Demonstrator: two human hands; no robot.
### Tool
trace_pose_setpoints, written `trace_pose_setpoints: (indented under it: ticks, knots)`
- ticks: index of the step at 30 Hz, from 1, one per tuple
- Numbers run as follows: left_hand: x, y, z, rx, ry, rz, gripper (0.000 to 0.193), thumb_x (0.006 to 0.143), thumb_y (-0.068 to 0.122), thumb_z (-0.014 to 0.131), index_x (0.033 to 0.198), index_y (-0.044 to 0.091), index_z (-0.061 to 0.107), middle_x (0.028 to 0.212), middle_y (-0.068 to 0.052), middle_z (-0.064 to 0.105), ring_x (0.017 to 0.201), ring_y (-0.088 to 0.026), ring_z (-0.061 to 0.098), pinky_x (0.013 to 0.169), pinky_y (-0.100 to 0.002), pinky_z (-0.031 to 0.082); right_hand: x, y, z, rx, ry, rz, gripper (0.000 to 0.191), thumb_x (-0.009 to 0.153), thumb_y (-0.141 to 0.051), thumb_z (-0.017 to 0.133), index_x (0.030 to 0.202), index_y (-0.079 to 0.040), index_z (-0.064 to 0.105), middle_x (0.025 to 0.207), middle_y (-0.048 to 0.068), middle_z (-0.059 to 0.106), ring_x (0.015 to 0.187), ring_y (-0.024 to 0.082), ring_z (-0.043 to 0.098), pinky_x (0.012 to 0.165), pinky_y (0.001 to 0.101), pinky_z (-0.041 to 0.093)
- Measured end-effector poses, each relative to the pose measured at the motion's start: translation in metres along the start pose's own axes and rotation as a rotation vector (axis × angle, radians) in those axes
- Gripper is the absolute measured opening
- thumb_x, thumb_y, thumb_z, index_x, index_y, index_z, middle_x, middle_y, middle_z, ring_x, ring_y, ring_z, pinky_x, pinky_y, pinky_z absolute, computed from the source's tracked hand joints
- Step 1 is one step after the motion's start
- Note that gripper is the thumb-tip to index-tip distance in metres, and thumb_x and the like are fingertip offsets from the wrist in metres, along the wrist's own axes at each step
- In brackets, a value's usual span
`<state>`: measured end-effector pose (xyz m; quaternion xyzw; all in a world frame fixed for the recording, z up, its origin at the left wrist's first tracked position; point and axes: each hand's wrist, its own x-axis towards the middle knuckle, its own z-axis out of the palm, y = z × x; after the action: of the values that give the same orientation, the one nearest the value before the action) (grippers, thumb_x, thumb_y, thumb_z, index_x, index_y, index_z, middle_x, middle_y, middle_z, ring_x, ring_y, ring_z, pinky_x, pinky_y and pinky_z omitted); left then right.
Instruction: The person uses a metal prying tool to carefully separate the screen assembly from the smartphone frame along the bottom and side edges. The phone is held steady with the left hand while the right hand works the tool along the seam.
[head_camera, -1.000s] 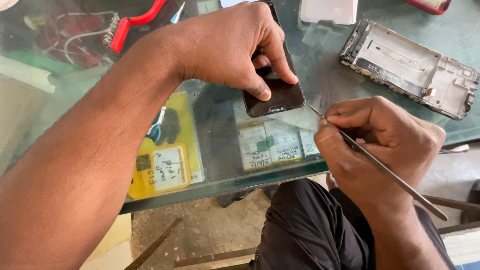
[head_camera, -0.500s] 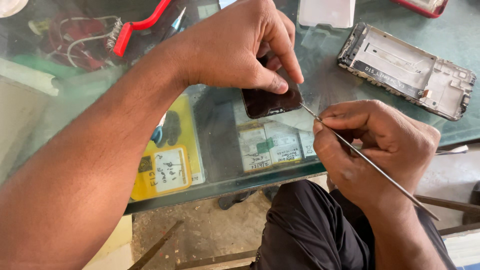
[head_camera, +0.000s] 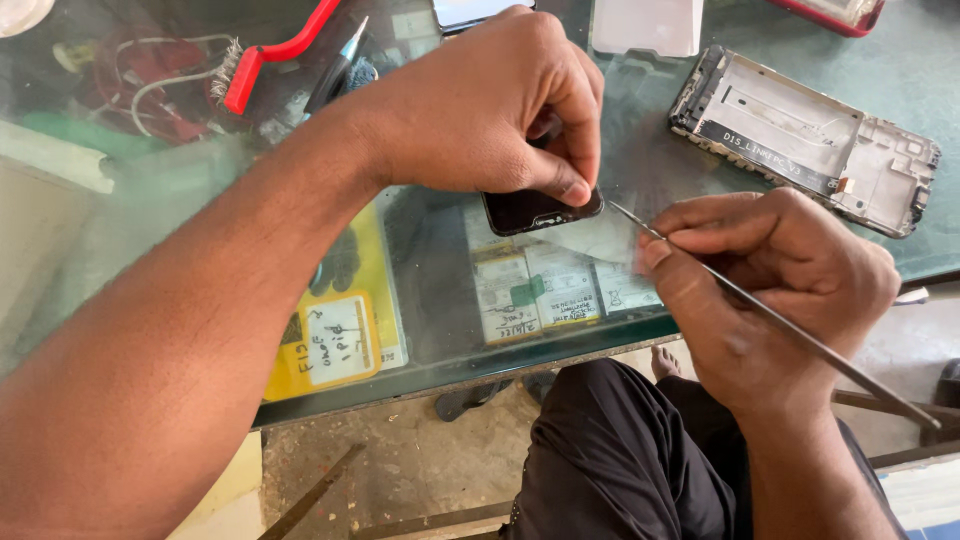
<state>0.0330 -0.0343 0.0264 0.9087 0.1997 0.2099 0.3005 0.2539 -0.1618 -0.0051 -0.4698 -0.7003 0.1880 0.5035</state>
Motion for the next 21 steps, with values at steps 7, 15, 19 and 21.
trace_pose_setpoints:
  ticks: [7, 15, 19, 21]
  knots:
    - [-0.007, 0.004, -0.017, -0.254, -0.164, -0.147, 0.015, 0.083, 0.021, 0.088, 0.081, 0.008, 0.08, 0.072, 0.004, 0.071, 0.063, -0.005, 0.062, 0.058, -0.024, 0.049, -0.002, 0.008, -0.002, -0.012, -0.012, 0.029, 0.011, 0.09, -0.001, 0.073, 0.085, 0.002, 0.064, 0.091, 0.014, 0.074, 0.071, 0.007, 0.07, 0.058, 0.0179, 0.053]
    - [-0.006, 0.017, -0.023, -0.545, -0.077, -0.074, 0.017, 0.08, 0.016, 0.083, 0.093, 0.007, 0.078, 0.086, 0.007, 0.071, 0.079, -0.003, 0.067, 0.074, -0.021, 0.054, 0.0, -0.001, 0.002, -0.129, -0.011, 0.053, 0.005, 0.086, 0.002, 0.074, 0.084, 0.001, 0.069, 0.089, 0.01, 0.075, 0.065, 0.006, 0.067, 0.056, 0.0182, 0.051]
    - [-0.001, 0.006, -0.011, -0.228, 0.067, -0.134, 0.015, 0.08, 0.018, 0.087, 0.089, 0.009, 0.08, 0.076, 0.005, 0.071, 0.066, -0.005, 0.066, 0.063, -0.023, 0.052, 0.002, -0.004, 0.005, -0.139, -0.015, 0.012, 0.005, 0.085, 0.002, 0.075, 0.084, 0.003, 0.069, 0.088, 0.011, 0.075, 0.069, 0.008, 0.07, 0.059, 0.0202, 0.055]
    - [-0.001, 0.0, -0.003, -0.124, 0.09, -0.091, 0.015, 0.081, 0.015, 0.091, 0.09, 0.007, 0.082, 0.076, 0.0, 0.071, 0.065, -0.008, 0.065, 0.06, -0.026, 0.05, 0.002, -0.006, 0.005, -0.138, -0.024, -0.01, 0.006, 0.086, 0.001, 0.075, 0.087, 0.003, 0.07, 0.091, 0.011, 0.075, 0.075, 0.009, 0.072, 0.066, 0.0216, 0.057]
